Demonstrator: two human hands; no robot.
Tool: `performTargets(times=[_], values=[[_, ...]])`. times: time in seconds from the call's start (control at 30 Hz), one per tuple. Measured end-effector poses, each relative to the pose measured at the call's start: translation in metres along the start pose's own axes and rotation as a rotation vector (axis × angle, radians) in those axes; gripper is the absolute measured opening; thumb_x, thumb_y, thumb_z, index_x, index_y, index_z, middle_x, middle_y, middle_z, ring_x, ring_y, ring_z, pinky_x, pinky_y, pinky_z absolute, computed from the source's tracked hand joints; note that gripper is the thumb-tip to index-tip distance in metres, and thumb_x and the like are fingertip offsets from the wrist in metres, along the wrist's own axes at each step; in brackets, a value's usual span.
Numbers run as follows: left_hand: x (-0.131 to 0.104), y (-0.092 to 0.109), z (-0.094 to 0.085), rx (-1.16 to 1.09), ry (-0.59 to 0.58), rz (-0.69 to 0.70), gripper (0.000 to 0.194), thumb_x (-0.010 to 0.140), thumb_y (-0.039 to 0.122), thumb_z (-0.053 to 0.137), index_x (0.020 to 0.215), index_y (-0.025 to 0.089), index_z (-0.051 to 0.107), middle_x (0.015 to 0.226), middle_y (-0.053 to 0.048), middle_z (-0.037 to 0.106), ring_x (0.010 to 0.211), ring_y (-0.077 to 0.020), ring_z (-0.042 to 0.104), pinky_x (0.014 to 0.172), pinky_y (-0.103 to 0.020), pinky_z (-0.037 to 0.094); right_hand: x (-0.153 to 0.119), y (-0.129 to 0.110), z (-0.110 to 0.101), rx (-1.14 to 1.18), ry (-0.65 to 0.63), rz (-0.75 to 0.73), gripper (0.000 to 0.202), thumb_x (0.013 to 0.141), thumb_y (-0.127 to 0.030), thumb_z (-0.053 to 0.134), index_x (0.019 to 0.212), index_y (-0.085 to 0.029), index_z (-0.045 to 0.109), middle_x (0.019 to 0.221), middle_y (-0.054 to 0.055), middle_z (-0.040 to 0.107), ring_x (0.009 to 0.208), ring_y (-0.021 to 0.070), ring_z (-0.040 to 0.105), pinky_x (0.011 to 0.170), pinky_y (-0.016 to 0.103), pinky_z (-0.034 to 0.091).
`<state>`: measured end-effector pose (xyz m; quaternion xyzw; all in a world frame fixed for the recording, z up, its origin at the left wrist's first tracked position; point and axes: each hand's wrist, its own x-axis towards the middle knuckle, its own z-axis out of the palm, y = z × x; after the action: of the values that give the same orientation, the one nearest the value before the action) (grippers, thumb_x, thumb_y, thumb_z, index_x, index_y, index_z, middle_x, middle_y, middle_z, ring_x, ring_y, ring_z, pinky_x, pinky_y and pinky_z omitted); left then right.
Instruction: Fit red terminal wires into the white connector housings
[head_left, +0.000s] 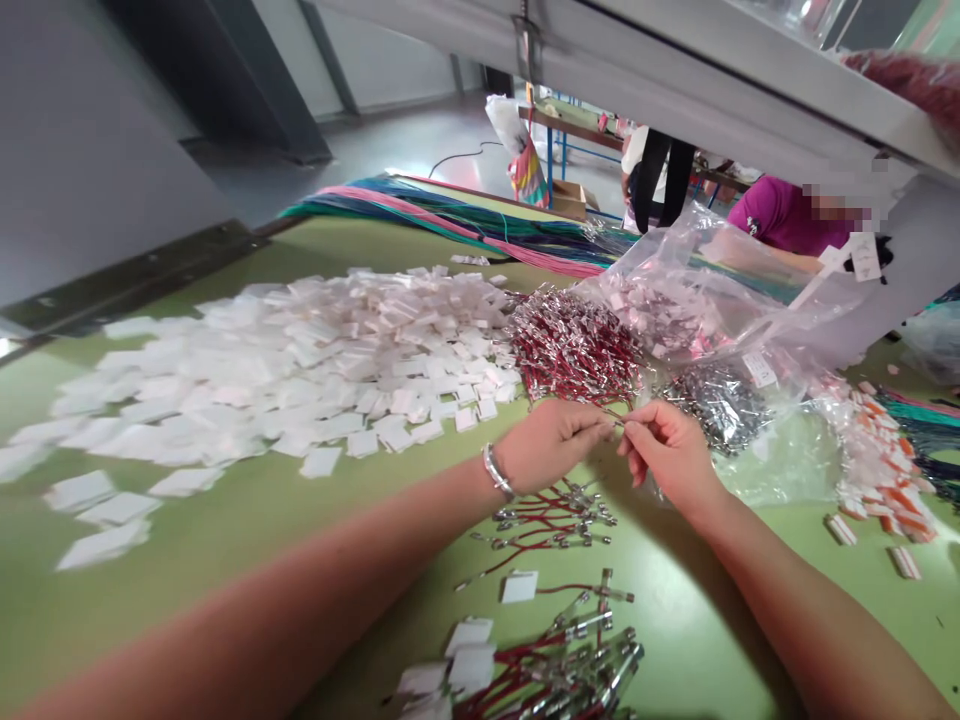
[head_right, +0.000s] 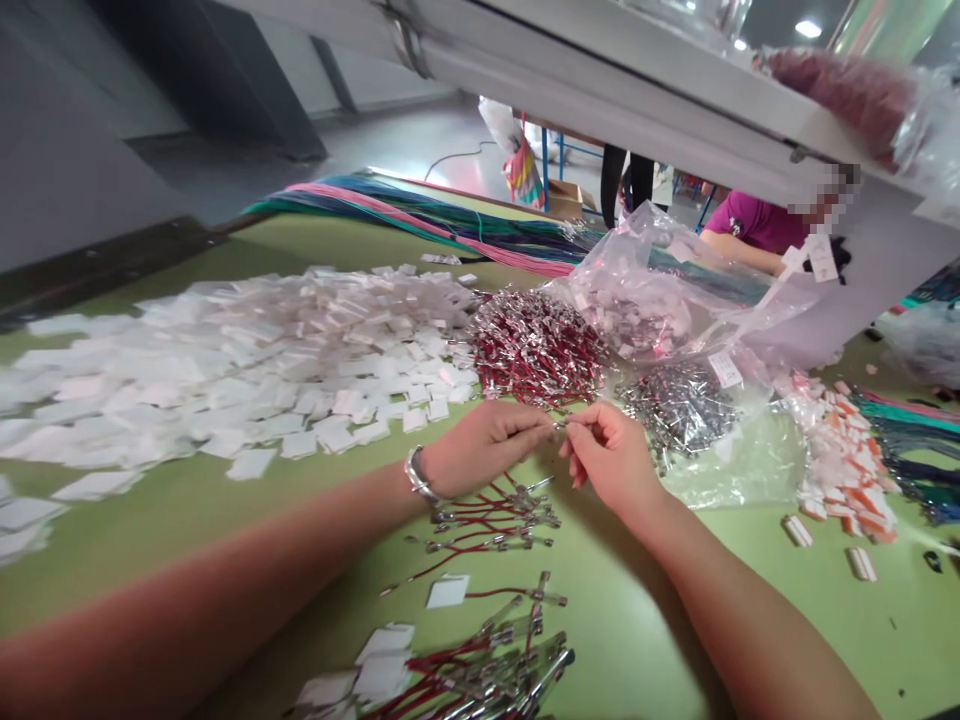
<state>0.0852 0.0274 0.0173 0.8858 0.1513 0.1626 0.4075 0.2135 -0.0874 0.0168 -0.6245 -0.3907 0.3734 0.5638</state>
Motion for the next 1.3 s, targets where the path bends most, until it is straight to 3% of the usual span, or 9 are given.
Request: performTargets(times=[0.2,0.5,0.6,0.73,0.83,0.93,1.03,1.17,1.3], values=[[-0.001,-0.001,0.0,0.118,0.021,0.04,0.033,0.091,0.029,0.039,0.073,0.017,0.064,0.066,0.001,0.06,0.062,-0.0094,0.051,0.061,-0.021,0.035,-0.007,-0.004,0.009,-0.054,0.054,-0.024,0.011,0.077,-0.03,0.057,0.076,-0.02,0.054,0.058,-0.006,0.059,0.039,0.0059,0.05,0.037,0.019,0.044],[-0.007,-0.012,-0.009,0.384,-0.049,0.344,0.035,0.094,0.027,0.031,0.086,0.018,0.063,0.072,-0.002,0.064,0.067,-0.0116,0.055,0.066,-0.024,0.039,-0.005,-0.01,0.003,0.099,-0.143,0.151,0.011,0.076,-0.03,0.055,0.074,-0.021,0.052,0.054,-0.005,0.06,0.036,0.0057,0.047,0.035,0.02,0.04],[-0.006,-0.008,-0.009,0.436,-0.079,0.303,0.033,0.094,0.025,0.033,0.085,0.018,0.063,0.073,-0.002,0.064,0.067,-0.0121,0.055,0.066,-0.024,0.038,-0.003,-0.008,0.004,0.069,-0.137,0.149,0.012,0.077,-0.032,0.054,0.075,-0.021,0.051,0.058,-0.004,0.062,0.036,0.0063,0.046,0.033,0.02,0.038],[-0.002,0.003,-0.014,0.542,-0.194,0.121,0.029,0.093,0.025,0.038,0.085,0.016,0.064,0.082,-0.005,0.064,0.075,-0.0148,0.057,0.069,-0.027,0.041,-0.001,-0.005,0.0,-0.177,-0.133,0.09,0.011,0.078,-0.031,0.052,0.075,-0.021,0.053,0.057,-0.005,0.059,0.035,0.0056,0.043,0.034,0.019,0.036],[-0.002,0.009,-0.027,0.483,-0.348,0.157,0.021,0.089,0.029,0.051,0.099,0.016,0.064,0.093,-0.007,0.066,0.087,-0.0167,0.059,0.079,-0.028,0.044,0.001,0.001,-0.005,-0.325,-0.13,0.05,0.014,0.081,-0.033,0.052,0.078,-0.021,0.057,0.06,-0.004,0.061,0.037,0.0066,0.043,0.037,0.02,0.037],[-0.007,0.015,-0.042,0.471,-0.345,0.178,0.039,0.083,0.036,0.061,0.116,0.017,0.057,0.111,-0.01,0.063,0.101,-0.02,0.057,0.091,-0.032,0.043,0.001,0.006,-0.007,-0.318,-0.121,0.029,0.02,0.081,-0.039,0.053,0.084,-0.02,0.058,0.066,-0.001,0.063,0.043,0.0086,0.046,0.039,0.021,0.039],[-0.017,0.019,-0.047,0.502,-0.373,0.105,0.059,0.076,0.044,0.066,0.126,0.016,0.049,0.124,-0.013,0.057,0.111,-0.0237,0.052,0.097,-0.036,0.04,0.0,0.004,-0.011,-0.323,-0.122,0.005,0.028,0.08,-0.043,0.054,0.095,-0.02,0.059,0.076,0.003,0.067,0.049,0.0104,0.05,0.041,0.022,0.04],[-0.038,0.015,-0.034,0.552,-0.373,-0.005,0.095,0.068,0.051,0.071,0.142,0.012,0.026,0.142,-0.019,0.038,0.128,-0.0303,0.038,0.107,-0.045,0.029,0.003,-0.006,-0.025,-0.496,-0.203,-0.029,0.029,0.08,-0.042,0.054,0.096,-0.019,0.063,0.076,0.004,0.069,0.049,0.0104,0.05,0.047,0.024,0.041],[-0.06,0.012,-0.016,0.54,-0.327,-0.043,0.105,0.07,0.049,0.07,0.148,0.022,0.005,0.151,-0.014,0.023,0.137,-0.0314,0.023,0.11,-0.053,0.02,0.006,-0.012,-0.037,-0.539,-0.263,-0.073,0.028,0.081,-0.042,0.052,0.095,-0.02,0.064,0.075,0.003,0.068,0.053,0.0116,0.053,0.049,0.024,0.041]])
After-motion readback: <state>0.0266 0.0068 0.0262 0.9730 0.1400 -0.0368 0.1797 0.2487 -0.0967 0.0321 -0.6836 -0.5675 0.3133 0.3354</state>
